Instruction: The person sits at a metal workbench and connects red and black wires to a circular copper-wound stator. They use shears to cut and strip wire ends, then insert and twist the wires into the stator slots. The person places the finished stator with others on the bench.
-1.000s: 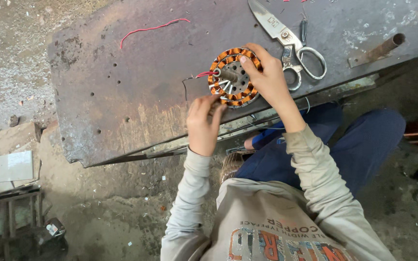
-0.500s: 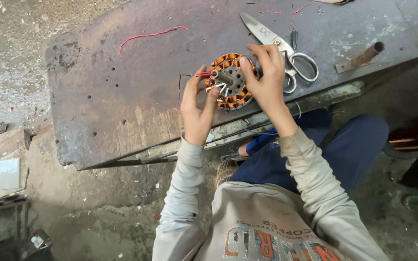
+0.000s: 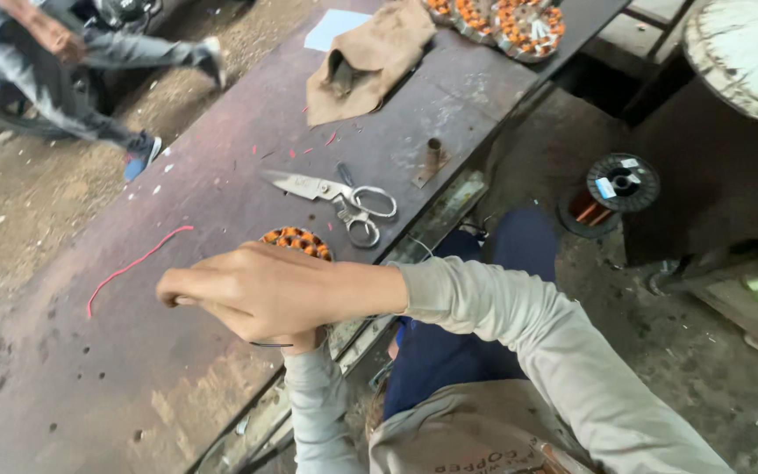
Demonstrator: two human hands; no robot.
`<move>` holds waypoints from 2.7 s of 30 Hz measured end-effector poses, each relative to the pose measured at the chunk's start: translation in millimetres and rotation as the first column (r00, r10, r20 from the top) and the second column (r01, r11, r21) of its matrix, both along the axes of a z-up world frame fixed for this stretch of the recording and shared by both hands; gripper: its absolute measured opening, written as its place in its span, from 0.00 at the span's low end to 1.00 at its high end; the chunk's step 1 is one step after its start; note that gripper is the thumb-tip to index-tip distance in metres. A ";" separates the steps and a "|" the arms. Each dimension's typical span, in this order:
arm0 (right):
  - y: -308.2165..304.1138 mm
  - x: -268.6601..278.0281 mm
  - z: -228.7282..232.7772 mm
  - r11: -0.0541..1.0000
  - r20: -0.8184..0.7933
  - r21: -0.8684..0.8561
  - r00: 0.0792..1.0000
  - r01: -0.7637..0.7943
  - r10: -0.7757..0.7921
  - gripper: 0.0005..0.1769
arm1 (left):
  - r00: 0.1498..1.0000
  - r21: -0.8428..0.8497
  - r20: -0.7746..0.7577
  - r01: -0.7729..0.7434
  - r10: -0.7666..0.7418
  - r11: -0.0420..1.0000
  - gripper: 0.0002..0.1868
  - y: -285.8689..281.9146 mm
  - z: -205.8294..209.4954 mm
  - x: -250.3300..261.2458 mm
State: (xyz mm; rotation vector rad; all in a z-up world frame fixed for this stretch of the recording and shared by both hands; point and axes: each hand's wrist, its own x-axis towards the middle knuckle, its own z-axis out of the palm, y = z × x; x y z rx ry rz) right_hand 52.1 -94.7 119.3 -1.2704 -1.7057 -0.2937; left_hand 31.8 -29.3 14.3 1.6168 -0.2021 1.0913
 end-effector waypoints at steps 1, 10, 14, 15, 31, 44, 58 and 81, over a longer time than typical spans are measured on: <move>-1.4 4.2 3.7 0.999 0.010 0.031 1.000 0.010 -0.010 0.15 | 1.000 0.014 0.012 -0.012 0.012 1.000 0.10 1.6 0.3 4.9; -61.2 9.8 81.2 0.800 0.424 0.563 0.758 0.209 -0.496 0.19 | 0.933 0.106 0.216 -0.315 0.287 0.943 0.09 24.4 -31.2 14.2; -75.9 35.8 110.0 0.766 0.397 0.557 0.708 0.319 -0.584 0.23 | 0.926 0.085 0.088 -0.374 0.367 0.924 0.07 24.0 -38.1 11.5; -74.5 44.0 109.8 0.784 0.394 0.509 0.714 0.354 -0.579 0.24 | 0.923 0.085 0.070 -0.383 0.378 0.920 0.08 22.9 -37.2 12.4; -19.3 96.1 -43.2 0.993 -0.294 -0.031 0.948 0.117 -0.121 0.13 | 0.973 -0.357 -0.063 -0.230 0.223 0.905 0.09 20.2 -4.7 -4.5; -15.4 64.4 -83.3 0.969 -0.906 0.206 0.348 -0.139 0.243 0.09 | 0.982 -0.524 0.176 0.148 -0.063 0.839 0.06 23.2 -10.0 -0.1; -12.8 57.3 -100.0 0.985 -0.863 0.174 0.485 0.018 0.143 0.08 | 0.999 -0.255 0.037 0.044 -0.036 0.966 0.08 25.5 -10.5 2.1; -27.6 59.0 -98.8 0.996 -0.798 0.088 0.599 0.007 0.066 0.11 | 0.965 -0.424 0.040 0.250 -0.258 0.871 0.08 26.4 25.6 -17.0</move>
